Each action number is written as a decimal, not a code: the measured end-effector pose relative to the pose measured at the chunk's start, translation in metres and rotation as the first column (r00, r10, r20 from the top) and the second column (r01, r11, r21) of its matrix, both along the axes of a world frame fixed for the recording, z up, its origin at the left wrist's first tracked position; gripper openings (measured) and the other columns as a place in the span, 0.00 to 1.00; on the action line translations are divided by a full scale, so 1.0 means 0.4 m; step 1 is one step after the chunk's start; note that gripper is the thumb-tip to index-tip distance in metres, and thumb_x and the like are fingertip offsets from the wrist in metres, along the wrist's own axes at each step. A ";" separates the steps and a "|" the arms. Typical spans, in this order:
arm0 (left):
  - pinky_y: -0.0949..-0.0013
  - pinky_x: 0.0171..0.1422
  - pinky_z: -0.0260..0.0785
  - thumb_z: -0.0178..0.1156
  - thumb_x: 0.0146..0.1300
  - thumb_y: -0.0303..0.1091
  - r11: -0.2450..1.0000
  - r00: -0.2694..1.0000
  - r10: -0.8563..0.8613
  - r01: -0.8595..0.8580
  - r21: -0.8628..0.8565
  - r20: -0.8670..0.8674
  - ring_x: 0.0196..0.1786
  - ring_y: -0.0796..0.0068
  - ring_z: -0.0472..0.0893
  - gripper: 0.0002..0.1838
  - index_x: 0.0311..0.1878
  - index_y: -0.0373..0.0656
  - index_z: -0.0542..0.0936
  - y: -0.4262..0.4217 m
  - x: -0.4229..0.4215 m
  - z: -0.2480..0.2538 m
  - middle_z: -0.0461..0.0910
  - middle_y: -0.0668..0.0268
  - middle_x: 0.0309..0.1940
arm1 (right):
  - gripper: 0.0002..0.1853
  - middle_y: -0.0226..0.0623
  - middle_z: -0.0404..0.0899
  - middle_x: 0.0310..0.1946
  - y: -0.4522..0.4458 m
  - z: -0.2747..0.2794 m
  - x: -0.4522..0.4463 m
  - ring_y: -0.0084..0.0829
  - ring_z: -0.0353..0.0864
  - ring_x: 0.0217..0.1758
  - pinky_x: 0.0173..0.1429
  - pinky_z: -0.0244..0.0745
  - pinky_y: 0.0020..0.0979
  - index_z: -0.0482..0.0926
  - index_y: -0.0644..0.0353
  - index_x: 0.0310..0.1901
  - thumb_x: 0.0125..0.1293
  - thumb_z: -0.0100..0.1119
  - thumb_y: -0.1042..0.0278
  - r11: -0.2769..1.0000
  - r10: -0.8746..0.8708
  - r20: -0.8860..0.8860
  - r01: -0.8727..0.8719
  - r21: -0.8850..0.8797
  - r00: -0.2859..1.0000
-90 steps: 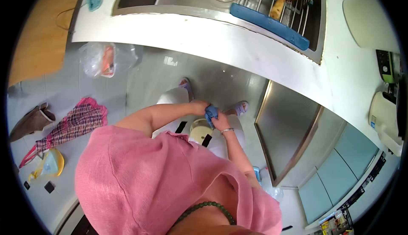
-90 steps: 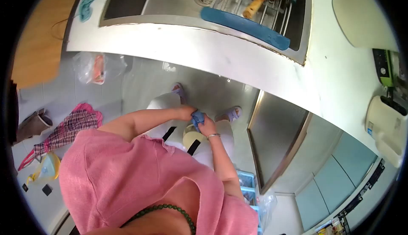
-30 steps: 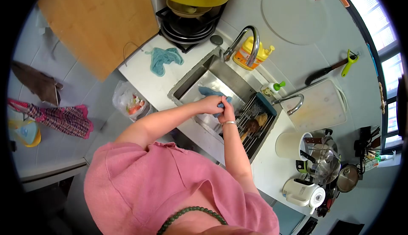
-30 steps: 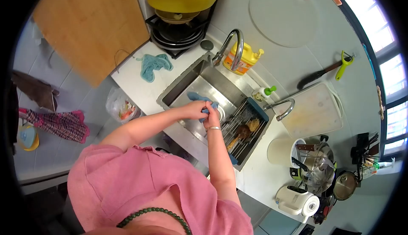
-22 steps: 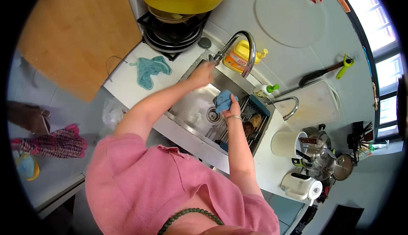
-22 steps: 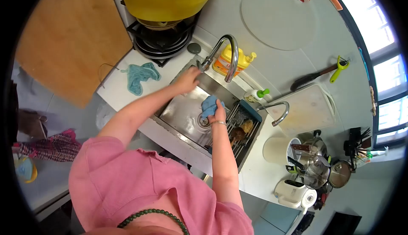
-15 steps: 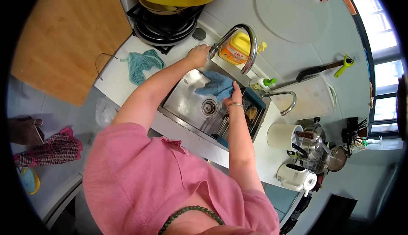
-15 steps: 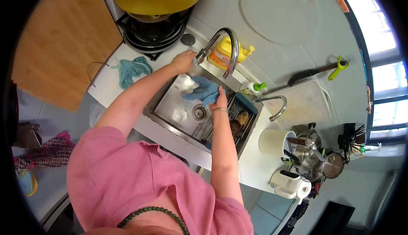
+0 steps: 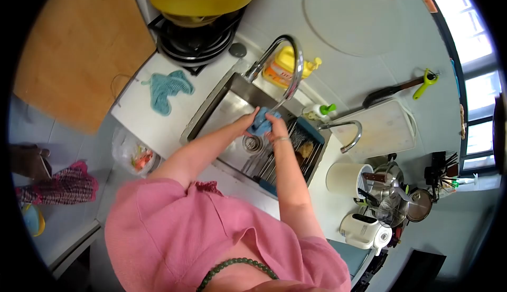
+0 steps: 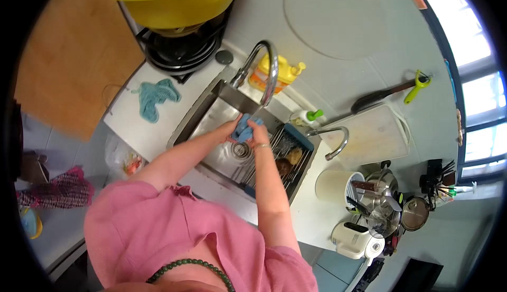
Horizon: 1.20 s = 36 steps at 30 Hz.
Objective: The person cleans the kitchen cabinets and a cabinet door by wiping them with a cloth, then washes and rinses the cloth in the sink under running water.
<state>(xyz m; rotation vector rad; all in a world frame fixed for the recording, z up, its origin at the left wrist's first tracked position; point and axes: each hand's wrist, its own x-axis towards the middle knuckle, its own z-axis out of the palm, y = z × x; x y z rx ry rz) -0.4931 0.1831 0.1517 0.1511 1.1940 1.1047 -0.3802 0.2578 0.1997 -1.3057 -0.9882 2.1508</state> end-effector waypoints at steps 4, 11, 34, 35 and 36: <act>0.68 0.40 0.71 0.61 0.56 0.58 0.898 0.899 0.413 -0.375 0.231 -0.146 0.37 0.69 0.77 0.28 0.43 0.39 0.78 0.043 0.087 -0.106 0.79 0.59 0.36 | 0.23 0.35 0.80 0.39 -0.014 -0.133 0.068 0.35 0.81 0.36 0.38 0.76 0.42 0.75 0.62 0.48 0.64 0.52 0.48 0.992 -0.052 0.348 0.087 -0.087 0.936; 0.68 0.43 0.70 0.62 0.54 0.56 0.968 0.541 0.141 0.102 0.231 -0.829 0.40 0.67 0.77 0.28 0.45 0.39 0.77 0.029 0.105 -0.073 0.76 0.60 0.37 | 0.21 0.37 0.79 0.46 -0.053 -0.279 0.013 0.37 0.78 0.46 0.53 0.73 0.40 0.73 0.55 0.51 0.68 0.45 0.48 0.908 -0.252 -0.312 0.112 -0.404 0.916; 0.71 0.71 0.49 0.52 0.65 0.33 0.858 0.800 0.360 -0.081 0.508 -0.480 0.70 0.66 0.59 0.26 0.68 0.50 0.64 -0.020 0.112 0.004 0.62 0.60 0.67 | 0.22 0.32 0.73 0.52 -0.027 -0.362 -0.013 0.29 0.72 0.54 0.55 0.70 0.33 0.68 0.56 0.61 0.69 0.47 0.57 0.984 0.037 -0.798 -0.163 -0.077 0.601; 0.71 0.71 0.49 0.52 0.65 0.33 0.860 0.804 0.358 -0.086 0.503 -0.475 0.70 0.66 0.59 0.26 0.68 0.50 0.64 -0.001 0.075 -0.007 0.62 0.60 0.67 | 0.22 0.31 0.73 0.52 -0.045 -0.347 -0.019 0.29 0.73 0.53 0.54 0.71 0.33 0.67 0.55 0.61 0.69 0.47 0.57 0.953 0.091 -0.897 -0.300 -0.047 0.432; 0.70 0.71 0.51 0.52 0.65 0.33 0.870 0.739 0.384 -0.089 0.485 -0.554 0.69 0.64 0.61 0.26 0.67 0.49 0.65 0.017 0.025 -0.028 0.64 0.58 0.66 | 0.22 0.32 0.72 0.53 -0.123 -0.230 -0.057 0.29 0.73 0.53 0.54 0.71 0.32 0.67 0.55 0.62 0.69 0.47 0.57 0.986 -0.080 -0.641 -0.033 -0.163 0.763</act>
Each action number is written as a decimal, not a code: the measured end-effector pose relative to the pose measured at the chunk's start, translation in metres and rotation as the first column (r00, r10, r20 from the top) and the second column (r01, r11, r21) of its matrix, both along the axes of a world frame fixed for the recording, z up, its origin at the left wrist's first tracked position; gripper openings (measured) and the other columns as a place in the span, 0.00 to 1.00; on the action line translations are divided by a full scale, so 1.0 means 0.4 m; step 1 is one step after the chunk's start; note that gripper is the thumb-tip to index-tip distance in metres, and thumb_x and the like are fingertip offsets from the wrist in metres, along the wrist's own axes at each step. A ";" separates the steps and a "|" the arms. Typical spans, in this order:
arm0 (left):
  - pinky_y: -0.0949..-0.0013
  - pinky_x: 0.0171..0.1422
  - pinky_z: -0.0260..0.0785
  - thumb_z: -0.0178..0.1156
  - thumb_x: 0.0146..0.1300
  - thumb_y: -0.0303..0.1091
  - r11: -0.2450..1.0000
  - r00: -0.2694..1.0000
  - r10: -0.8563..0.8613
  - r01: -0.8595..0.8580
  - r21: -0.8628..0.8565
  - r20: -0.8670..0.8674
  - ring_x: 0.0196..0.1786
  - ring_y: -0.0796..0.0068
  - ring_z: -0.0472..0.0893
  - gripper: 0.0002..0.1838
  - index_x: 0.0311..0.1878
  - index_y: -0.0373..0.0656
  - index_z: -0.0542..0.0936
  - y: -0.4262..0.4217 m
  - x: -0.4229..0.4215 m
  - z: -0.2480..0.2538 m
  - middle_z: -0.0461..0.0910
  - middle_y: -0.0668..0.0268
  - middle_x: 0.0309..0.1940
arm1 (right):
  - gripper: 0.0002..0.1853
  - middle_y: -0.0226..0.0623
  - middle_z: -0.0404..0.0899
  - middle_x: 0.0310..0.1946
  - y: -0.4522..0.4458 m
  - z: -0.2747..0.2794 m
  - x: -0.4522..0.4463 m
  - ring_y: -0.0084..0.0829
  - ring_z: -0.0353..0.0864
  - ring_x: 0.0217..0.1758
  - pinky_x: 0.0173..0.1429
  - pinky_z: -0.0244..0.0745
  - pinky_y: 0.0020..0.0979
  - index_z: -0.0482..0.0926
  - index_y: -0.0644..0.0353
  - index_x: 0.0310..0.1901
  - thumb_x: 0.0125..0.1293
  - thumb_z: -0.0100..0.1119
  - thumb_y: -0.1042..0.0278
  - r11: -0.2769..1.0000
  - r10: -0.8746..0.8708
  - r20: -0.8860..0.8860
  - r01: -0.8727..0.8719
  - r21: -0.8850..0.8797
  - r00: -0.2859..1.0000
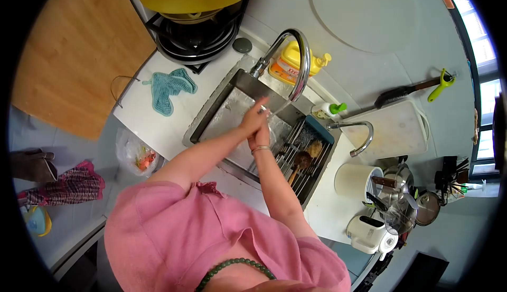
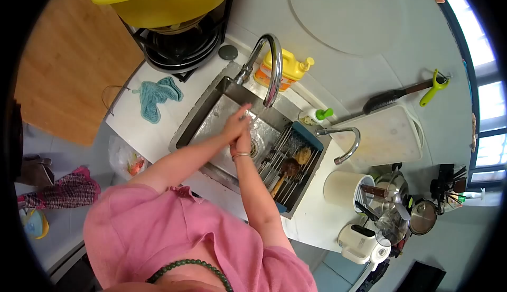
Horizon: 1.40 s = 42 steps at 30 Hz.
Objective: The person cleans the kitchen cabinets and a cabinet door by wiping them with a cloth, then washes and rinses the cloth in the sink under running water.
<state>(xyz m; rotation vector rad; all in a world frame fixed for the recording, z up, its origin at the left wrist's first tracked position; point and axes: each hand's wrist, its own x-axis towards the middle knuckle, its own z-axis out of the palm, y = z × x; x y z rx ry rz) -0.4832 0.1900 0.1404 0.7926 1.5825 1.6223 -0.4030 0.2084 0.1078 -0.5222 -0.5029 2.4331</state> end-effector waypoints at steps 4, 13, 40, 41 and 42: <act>0.68 0.72 0.50 0.50 0.65 0.30 0.999 1.000 0.027 -0.027 0.026 0.002 0.70 0.62 0.60 0.24 0.66 0.44 0.65 -0.035 0.016 -0.009 0.63 0.57 0.66 | 0.21 0.34 0.71 0.55 0.008 0.111 -0.023 0.31 0.73 0.53 0.53 0.72 0.31 0.67 0.59 0.61 0.70 0.47 0.61 0.973 -0.231 0.372 0.221 0.071 0.899; 0.67 0.56 0.65 0.47 0.68 0.33 0.995 0.995 -0.069 0.064 -0.075 -0.076 0.50 0.64 0.77 0.12 0.45 0.37 0.77 -0.030 0.017 0.080 0.79 0.59 0.45 | 0.22 0.38 0.78 0.46 0.043 0.110 -0.032 0.35 0.77 0.50 0.54 0.74 0.35 0.73 0.59 0.50 0.68 0.46 0.48 0.978 -0.031 0.630 0.153 -0.140 0.776; 0.74 0.40 0.70 0.63 0.57 0.35 0.987 0.782 0.097 0.002 -0.159 0.616 0.35 0.77 0.78 0.15 0.45 0.37 0.79 -0.040 -0.068 -0.072 0.80 0.67 0.36 | 0.12 0.36 0.80 0.37 0.125 0.151 0.074 0.28 0.77 0.36 0.43 0.72 0.30 0.77 0.67 0.45 0.67 0.52 0.66 0.878 -0.462 0.782 0.087 0.471 0.419; 0.74 0.40 0.70 0.63 0.57 0.35 0.988 0.782 0.097 0.001 -0.158 0.616 0.35 0.77 0.78 0.15 0.45 0.37 0.79 -0.039 -0.084 -0.081 0.80 0.67 0.36 | 0.12 0.36 0.80 0.37 0.142 0.125 0.084 0.28 0.77 0.36 0.43 0.72 0.30 0.77 0.67 0.45 0.67 0.52 0.66 0.877 -0.462 0.781 0.086 0.473 0.420; 0.74 0.40 0.70 0.64 0.56 0.35 0.996 0.811 -0.003 0.058 -0.074 0.585 0.35 0.76 0.78 0.15 0.44 0.37 0.79 -0.038 -0.097 -0.092 0.80 0.66 0.35 | 0.13 0.36 0.80 0.38 0.162 0.082 0.095 0.28 0.78 0.37 0.43 0.72 0.30 0.77 0.66 0.46 0.67 0.53 0.66 0.894 -0.434 0.764 0.125 0.430 0.477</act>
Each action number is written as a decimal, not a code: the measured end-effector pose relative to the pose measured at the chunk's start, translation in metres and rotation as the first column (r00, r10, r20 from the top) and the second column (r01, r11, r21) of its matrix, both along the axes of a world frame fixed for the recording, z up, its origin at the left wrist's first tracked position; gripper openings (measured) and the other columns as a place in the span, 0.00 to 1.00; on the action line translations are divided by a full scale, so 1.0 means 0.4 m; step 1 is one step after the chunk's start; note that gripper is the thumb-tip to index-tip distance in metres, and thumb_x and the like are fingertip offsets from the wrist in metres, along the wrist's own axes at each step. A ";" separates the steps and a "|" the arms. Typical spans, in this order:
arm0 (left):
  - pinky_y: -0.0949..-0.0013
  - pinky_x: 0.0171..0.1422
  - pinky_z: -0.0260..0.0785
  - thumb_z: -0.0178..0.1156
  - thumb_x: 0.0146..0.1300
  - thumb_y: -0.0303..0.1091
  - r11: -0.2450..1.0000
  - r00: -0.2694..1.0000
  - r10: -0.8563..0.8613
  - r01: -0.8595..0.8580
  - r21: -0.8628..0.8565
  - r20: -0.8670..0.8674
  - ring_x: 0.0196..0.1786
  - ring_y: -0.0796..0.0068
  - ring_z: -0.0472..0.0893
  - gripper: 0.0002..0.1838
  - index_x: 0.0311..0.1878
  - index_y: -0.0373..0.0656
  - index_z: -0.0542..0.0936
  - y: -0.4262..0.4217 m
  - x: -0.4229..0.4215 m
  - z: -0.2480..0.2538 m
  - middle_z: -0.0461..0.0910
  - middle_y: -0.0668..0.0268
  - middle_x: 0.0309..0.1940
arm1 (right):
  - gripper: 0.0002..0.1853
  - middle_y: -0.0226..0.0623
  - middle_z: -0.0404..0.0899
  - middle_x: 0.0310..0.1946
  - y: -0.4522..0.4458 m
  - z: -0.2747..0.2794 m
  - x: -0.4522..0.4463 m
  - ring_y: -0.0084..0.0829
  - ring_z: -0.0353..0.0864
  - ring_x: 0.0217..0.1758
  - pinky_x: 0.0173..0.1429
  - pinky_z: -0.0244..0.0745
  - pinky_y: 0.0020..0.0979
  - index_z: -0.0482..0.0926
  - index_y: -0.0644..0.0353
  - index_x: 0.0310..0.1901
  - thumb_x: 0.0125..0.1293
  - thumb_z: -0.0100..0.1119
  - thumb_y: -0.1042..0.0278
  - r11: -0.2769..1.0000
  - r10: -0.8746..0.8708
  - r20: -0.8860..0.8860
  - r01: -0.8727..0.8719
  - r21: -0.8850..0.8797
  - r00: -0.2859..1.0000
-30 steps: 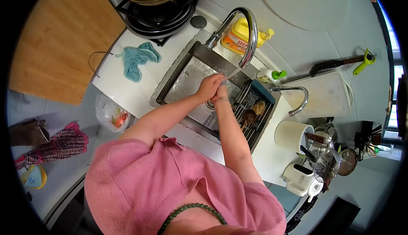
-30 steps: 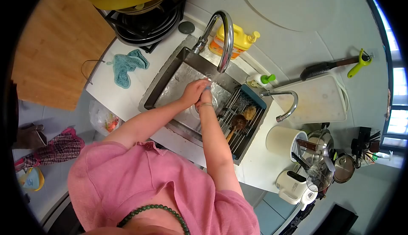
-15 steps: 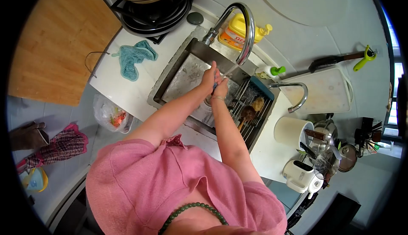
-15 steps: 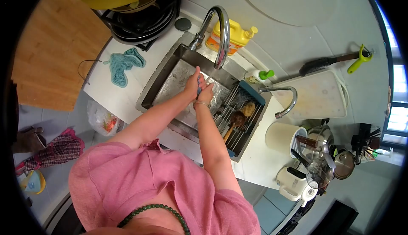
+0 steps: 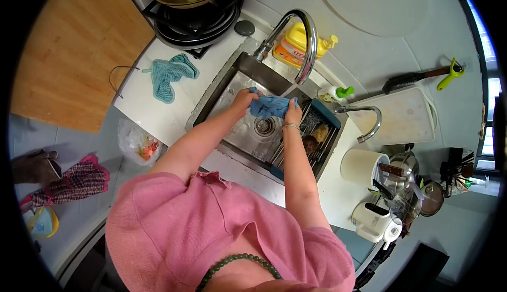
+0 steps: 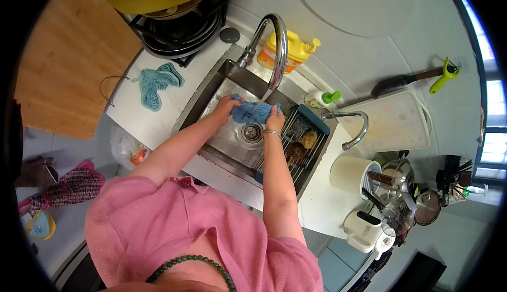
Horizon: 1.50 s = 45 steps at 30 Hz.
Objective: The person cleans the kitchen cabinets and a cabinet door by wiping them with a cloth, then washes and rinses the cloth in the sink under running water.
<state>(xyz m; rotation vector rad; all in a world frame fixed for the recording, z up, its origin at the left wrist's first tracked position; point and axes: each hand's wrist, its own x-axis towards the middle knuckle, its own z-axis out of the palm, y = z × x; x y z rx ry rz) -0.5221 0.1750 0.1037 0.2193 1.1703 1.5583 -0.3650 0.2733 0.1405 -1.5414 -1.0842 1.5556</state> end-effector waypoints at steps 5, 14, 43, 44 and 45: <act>0.75 0.47 0.67 0.63 0.56 0.38 0.946 0.908 -0.318 0.324 -0.025 -0.272 0.41 0.75 0.77 0.14 0.42 0.38 0.80 -0.003 -0.004 0.055 0.80 0.65 0.36 | 0.13 0.37 0.81 0.39 -0.025 0.070 -0.014 0.29 0.79 0.38 0.44 0.73 0.29 0.76 0.66 0.48 0.62 0.58 0.74 0.988 0.134 -0.191 -0.147 -0.057 0.972; 0.71 0.41 0.68 0.61 0.59 0.46 0.982 0.980 -0.158 0.144 -0.120 -0.118 0.38 0.76 0.76 0.22 0.46 0.35 0.77 0.047 0.010 0.155 0.79 0.63 0.38 | 0.19 0.35 0.80 0.37 0.008 -0.083 0.113 0.32 0.79 0.40 0.45 0.74 0.30 0.73 0.63 0.49 0.54 0.60 0.82 0.911 0.411 0.366 -0.392 -0.128 0.835; 0.69 0.72 0.49 0.49 0.67 0.37 0.991 0.898 0.017 0.044 0.129 -0.439 0.71 0.67 0.58 0.26 0.68 0.49 0.63 -0.052 0.225 0.132 0.62 0.59 0.67 | 0.25 0.35 0.70 0.57 -0.118 -0.043 -0.056 0.31 0.70 0.58 0.61 0.66 0.32 0.66 0.58 0.62 0.70 0.46 0.50 0.928 -0.124 -0.612 -0.126 -0.350 0.781; 0.70 0.72 0.48 0.48 0.68 0.34 0.991 0.833 -0.012 0.082 0.102 -0.554 0.71 0.67 0.57 0.25 0.68 0.48 0.63 -0.053 0.233 0.142 0.61 0.58 0.68 | 0.26 0.35 0.70 0.58 -0.122 -0.052 -0.056 0.31 0.69 0.59 0.61 0.66 0.33 0.65 0.59 0.63 0.71 0.44 0.50 0.915 -0.152 -0.601 -0.118 -0.385 0.785; 0.71 0.72 0.47 0.47 0.68 0.32 0.991 0.754 -0.042 0.116 0.070 -0.656 0.72 0.68 0.56 0.25 0.68 0.46 0.62 -0.056 0.237 0.143 0.60 0.58 0.68 | 0.26 0.35 0.69 0.59 -0.126 -0.056 -0.056 0.31 0.69 0.60 0.62 0.66 0.33 0.63 0.60 0.64 0.71 0.42 0.51 0.901 -0.179 -0.589 -0.110 -0.420 0.788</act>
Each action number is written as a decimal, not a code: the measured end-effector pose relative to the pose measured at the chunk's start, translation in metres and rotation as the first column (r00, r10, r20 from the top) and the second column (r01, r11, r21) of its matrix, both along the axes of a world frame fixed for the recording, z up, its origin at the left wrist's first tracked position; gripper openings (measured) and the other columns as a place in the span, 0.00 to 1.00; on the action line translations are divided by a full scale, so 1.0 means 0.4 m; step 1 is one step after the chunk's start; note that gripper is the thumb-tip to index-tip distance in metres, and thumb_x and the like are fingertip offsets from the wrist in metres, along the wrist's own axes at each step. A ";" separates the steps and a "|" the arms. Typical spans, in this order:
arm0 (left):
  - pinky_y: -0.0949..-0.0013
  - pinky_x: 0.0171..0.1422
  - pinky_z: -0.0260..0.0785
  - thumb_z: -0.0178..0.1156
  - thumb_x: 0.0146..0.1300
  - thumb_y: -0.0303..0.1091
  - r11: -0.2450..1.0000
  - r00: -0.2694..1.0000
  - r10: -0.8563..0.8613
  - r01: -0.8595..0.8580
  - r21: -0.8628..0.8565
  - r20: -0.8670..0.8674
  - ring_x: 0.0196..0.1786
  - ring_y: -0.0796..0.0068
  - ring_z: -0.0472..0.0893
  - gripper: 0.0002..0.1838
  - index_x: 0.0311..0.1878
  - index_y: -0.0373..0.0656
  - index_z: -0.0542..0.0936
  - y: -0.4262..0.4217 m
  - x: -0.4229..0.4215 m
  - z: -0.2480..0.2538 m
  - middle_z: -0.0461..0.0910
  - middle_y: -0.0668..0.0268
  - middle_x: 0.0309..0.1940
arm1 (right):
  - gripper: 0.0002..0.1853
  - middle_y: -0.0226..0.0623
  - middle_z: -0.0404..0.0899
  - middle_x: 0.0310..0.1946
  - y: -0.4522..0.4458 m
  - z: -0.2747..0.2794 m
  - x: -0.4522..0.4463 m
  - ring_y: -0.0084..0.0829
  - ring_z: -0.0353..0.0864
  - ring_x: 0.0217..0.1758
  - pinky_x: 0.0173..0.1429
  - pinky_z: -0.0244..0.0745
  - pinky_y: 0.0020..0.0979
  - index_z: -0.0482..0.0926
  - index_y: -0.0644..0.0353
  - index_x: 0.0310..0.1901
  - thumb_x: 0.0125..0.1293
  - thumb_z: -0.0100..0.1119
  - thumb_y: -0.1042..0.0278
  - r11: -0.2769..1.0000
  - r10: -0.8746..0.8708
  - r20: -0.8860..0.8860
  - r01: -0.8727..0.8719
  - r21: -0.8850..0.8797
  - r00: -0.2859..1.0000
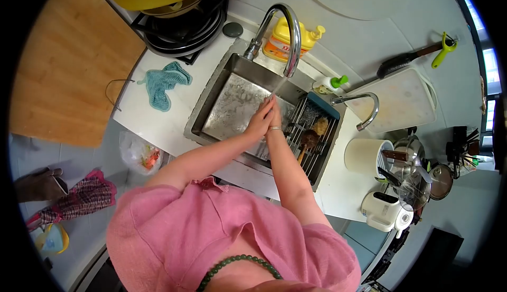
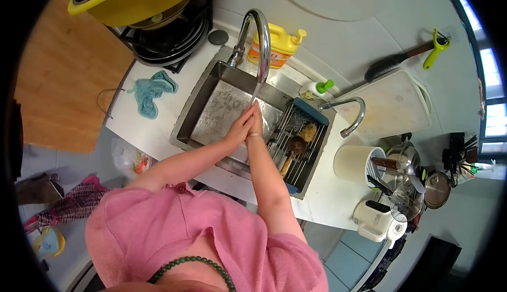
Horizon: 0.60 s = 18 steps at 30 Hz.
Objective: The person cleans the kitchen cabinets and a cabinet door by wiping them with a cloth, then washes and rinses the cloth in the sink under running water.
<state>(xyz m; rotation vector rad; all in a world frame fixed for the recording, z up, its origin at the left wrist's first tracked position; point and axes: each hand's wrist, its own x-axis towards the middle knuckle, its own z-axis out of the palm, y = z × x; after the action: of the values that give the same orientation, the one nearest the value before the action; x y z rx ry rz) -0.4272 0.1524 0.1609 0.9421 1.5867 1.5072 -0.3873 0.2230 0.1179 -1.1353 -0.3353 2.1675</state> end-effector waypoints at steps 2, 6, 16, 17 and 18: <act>0.71 0.72 0.47 0.47 0.68 0.32 1.000 0.998 0.006 -0.005 -0.003 0.061 0.71 0.65 0.57 0.23 0.66 0.44 0.65 0.033 -0.062 -0.010 0.61 0.56 0.68 | 0.25 0.34 0.71 0.57 -0.041 -0.011 -0.019 0.31 0.71 0.58 0.59 0.69 0.33 0.63 0.59 0.64 0.72 0.43 0.53 0.970 0.099 -0.018 -0.092 0.227 0.995; 0.69 0.71 0.51 0.50 0.66 0.32 0.995 0.983 0.104 -0.103 -0.014 0.154 0.70 0.61 0.59 0.22 0.64 0.45 0.68 0.061 -0.121 -0.047 0.62 0.55 0.67 | 0.22 0.37 0.71 0.57 -0.076 0.076 -0.023 0.31 0.73 0.55 0.58 0.71 0.31 0.62 0.62 0.64 0.72 0.44 0.62 0.967 0.039 -0.018 -0.034 0.253 0.999; 0.66 0.53 0.69 0.47 0.67 0.31 0.990 0.997 0.032 -0.021 0.141 -0.077 0.47 0.64 0.79 0.12 0.50 0.39 0.76 0.053 -0.101 0.036 0.80 0.58 0.42 | 0.21 0.38 0.76 0.48 -0.005 0.055 -0.047 0.36 0.76 0.50 0.55 0.73 0.36 0.72 0.57 0.51 0.71 0.42 0.49 0.979 0.187 0.063 -0.181 -0.091 0.980; 0.67 0.49 0.69 0.47 0.68 0.32 0.990 0.995 0.072 -0.081 0.118 0.075 0.43 0.65 0.78 0.11 0.46 0.39 0.75 0.065 -0.102 0.025 0.79 0.59 0.38 | 0.21 0.37 0.76 0.47 -0.005 0.062 -0.057 0.36 0.76 0.50 0.55 0.73 0.36 0.72 0.57 0.51 0.71 0.41 0.48 0.991 0.109 0.143 -0.097 -0.088 0.984; 0.67 0.45 0.68 0.46 0.69 0.34 0.987 0.968 0.114 -0.136 0.087 0.223 0.39 0.67 0.77 0.10 0.42 0.39 0.75 0.079 -0.101 0.007 0.78 0.60 0.34 | 0.22 0.36 0.77 0.46 -0.007 0.060 -0.063 0.35 0.76 0.50 0.55 0.73 0.35 0.73 0.56 0.50 0.71 0.40 0.47 0.997 0.028 0.222 -0.011 -0.078 0.975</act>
<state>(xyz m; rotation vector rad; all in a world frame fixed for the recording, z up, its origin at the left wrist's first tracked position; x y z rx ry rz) -0.4676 0.1839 0.1635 0.7134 1.4452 1.7296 -0.4124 0.2202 0.1419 -1.4293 -0.3653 2.0884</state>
